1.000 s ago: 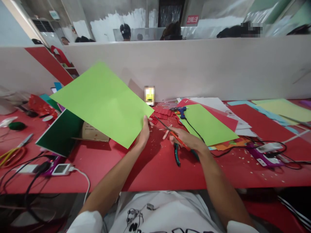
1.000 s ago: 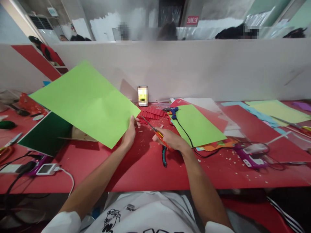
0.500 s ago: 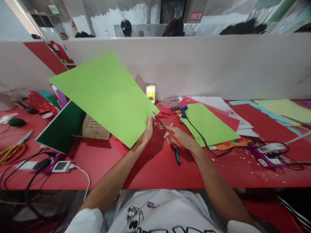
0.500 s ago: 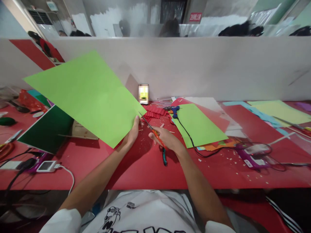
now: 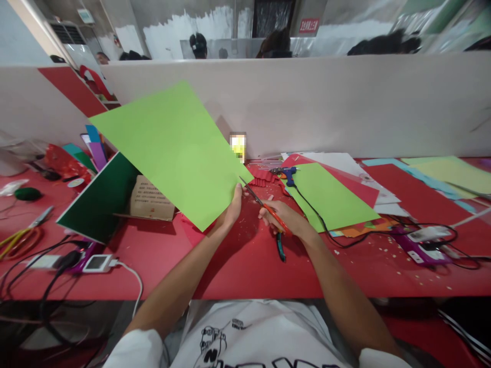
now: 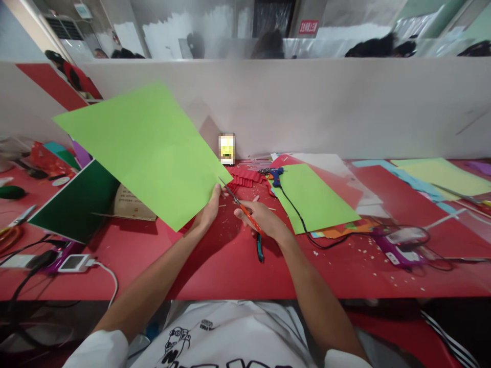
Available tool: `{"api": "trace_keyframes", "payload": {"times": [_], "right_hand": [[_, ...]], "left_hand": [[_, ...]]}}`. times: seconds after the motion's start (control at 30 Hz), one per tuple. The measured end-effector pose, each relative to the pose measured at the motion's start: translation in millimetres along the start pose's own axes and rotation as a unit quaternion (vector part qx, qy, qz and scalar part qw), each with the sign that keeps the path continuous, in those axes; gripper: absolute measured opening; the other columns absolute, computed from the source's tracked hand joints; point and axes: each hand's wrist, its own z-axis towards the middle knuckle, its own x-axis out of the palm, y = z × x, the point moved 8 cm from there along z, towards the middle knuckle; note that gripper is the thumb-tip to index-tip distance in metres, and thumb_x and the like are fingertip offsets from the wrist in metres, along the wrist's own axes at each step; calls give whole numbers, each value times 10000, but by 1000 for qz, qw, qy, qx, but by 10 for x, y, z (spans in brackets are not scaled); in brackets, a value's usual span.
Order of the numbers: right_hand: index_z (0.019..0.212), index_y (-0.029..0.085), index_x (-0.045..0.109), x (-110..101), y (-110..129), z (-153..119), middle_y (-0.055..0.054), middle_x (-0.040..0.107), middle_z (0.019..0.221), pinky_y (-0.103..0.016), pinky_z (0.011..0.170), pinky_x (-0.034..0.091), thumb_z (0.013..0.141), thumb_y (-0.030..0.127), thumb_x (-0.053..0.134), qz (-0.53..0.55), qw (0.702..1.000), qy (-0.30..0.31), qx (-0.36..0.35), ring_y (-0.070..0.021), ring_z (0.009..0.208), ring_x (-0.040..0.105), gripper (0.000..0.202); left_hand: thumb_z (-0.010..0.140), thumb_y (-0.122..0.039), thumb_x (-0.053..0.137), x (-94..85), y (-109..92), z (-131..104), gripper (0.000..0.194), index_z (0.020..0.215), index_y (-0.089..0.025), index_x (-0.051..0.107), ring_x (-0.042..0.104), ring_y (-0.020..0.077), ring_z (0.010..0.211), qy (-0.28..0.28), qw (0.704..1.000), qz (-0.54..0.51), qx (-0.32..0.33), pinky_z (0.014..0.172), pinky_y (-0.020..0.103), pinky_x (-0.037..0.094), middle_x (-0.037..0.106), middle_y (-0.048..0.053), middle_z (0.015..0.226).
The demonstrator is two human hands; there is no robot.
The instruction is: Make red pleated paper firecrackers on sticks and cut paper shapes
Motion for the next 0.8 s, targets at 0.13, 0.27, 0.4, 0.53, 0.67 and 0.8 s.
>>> {"api": "trace_keyframes", "payload": {"times": [0.13,0.27,0.4,0.53,0.67,0.8], "right_hand": [[960,215,614,-19,-4,1,32,567,660,-259,438,493,915,771,616,-16,1000,-3,-2,-143,457,567,558],[996,209,644,-38,3,2,30,576,661,-265,438,494,922,727,639,-27,1000,-11,2,-146,460,568,523],[1122,201,682,-37,-19,14,19,613,689,-261,415,479,929,681,656,-22,1000,-12,11,-153,472,579,518],[1255,188,697,-23,-31,21,2,642,736,-256,398,469,945,652,653,-12,1000,-16,17,-143,465,568,560],[1375,176,673,-9,0,16,-18,674,783,-265,418,500,955,625,652,3,1000,-23,16,-139,480,566,615],[1360,174,686,-14,23,8,-8,648,729,-262,413,489,944,624,667,-7,1000,-26,10,-145,472,569,614]], "left_hand": [[1025,-545,533,5,-9,12,407,760,-276,685,741,284,1071,0,1000,5,9,1058,428,524,795,91,923],[1036,-481,549,3,-76,-7,402,714,-273,671,738,289,1117,0,1000,5,26,1025,419,534,790,91,893],[1041,-431,546,9,-115,-20,409,679,-268,647,732,278,1137,-7,1000,0,26,1055,407,517,791,89,917],[1048,-452,524,30,-116,-25,427,679,-269,637,732,295,1114,8,1000,6,20,1012,423,532,779,86,857],[1046,-485,528,20,-91,-12,440,682,-264,635,736,290,1074,11,1000,11,19,1017,426,525,776,85,861],[1044,-482,517,9,-58,12,433,696,-262,652,737,268,1059,5,1000,7,21,1017,402,529,782,82,900]]}}
